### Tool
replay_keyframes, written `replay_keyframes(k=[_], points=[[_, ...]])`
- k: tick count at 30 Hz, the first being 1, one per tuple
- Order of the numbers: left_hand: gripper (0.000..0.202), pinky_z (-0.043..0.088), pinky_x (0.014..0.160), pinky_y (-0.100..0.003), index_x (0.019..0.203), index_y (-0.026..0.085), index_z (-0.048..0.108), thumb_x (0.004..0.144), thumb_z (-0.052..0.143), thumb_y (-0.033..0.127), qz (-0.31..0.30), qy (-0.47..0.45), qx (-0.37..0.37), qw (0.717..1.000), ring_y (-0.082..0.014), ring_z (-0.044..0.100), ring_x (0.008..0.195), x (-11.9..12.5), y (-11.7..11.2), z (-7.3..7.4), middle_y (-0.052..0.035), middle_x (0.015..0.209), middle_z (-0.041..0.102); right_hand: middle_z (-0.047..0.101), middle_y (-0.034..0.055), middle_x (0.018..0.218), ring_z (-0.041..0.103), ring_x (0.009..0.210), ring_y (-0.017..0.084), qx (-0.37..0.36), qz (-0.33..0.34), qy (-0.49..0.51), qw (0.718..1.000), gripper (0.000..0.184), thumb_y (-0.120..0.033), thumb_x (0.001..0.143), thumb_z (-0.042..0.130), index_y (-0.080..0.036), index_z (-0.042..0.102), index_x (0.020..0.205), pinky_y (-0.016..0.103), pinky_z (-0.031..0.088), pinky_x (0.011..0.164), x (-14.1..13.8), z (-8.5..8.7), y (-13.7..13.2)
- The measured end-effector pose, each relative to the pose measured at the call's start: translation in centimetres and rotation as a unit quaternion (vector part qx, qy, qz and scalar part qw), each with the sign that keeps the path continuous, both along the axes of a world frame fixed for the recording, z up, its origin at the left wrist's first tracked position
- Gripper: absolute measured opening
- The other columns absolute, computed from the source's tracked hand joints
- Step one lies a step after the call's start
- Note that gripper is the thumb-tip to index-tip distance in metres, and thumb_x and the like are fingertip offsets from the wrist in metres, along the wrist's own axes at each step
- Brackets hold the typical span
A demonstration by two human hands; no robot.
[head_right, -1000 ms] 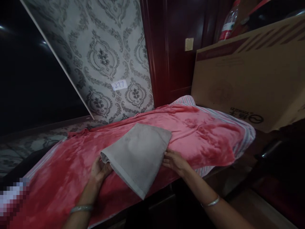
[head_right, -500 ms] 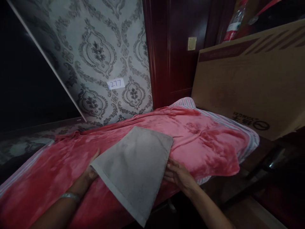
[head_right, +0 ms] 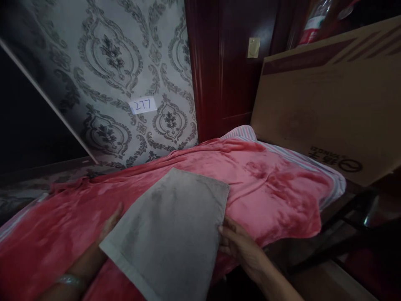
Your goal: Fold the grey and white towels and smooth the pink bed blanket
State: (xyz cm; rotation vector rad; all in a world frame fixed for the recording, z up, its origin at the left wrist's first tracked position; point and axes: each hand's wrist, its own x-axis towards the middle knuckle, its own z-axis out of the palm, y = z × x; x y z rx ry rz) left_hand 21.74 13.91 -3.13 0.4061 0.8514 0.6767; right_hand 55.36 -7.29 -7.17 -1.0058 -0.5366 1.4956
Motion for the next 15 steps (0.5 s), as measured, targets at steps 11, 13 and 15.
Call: replay_keyframes(k=[11, 13, 15], points=[[0.026, 0.060, 0.067, -0.049, 0.102, 0.011, 0.076, 0.085, 0.059, 0.020, -0.105, 0.083, -0.053, 0.990, -0.0356, 0.074, 0.063, 1.4, 1.5, 1.7, -0.0118, 0.071, 0.076, 0.065, 0.0106, 0.132, 0.069, 0.105, 0.029, -0.005, -0.068, -0.018, 0.998, 0.088, -0.045, 0.070, 0.083, -0.032, 0.040, 0.147, 0.042, 0.057, 0.084, -2.2, 0.6, 1.2], [0.022, 0.059, 0.061, -0.047, 0.093, 0.012, 0.077, 0.083, 0.057, 0.017, -0.104, 0.094, -0.044, 0.989, -0.0349, 0.071, 0.056, 1.3, 1.1, 1.2, -0.0094, 0.064, 0.073, 0.064, 0.0107, 0.134, 0.066, 0.111, 0.030, 0.028, -0.095, -0.029, 0.995, 0.086, -0.041, 0.068, 0.084, -0.029, 0.045, 0.143, 0.043, 0.055, 0.092, -2.5, 0.7, 1.7], [0.021, 0.056, 0.052, -0.045, 0.087, 0.013, 0.076, 0.081, 0.057, 0.016, -0.069, 0.072, -0.021, 0.995, -0.0341, 0.068, 0.049, 1.2, 0.8, 0.5, -0.0080, 0.059, 0.071, 0.065, 0.0112, 0.131, 0.065, 0.112, 0.030, 0.046, -0.112, -0.045, 0.992, 0.083, -0.038, 0.064, 0.085, -0.025, 0.050, 0.138, 0.043, 0.052, 0.095, -2.6, 1.3, 2.3]])
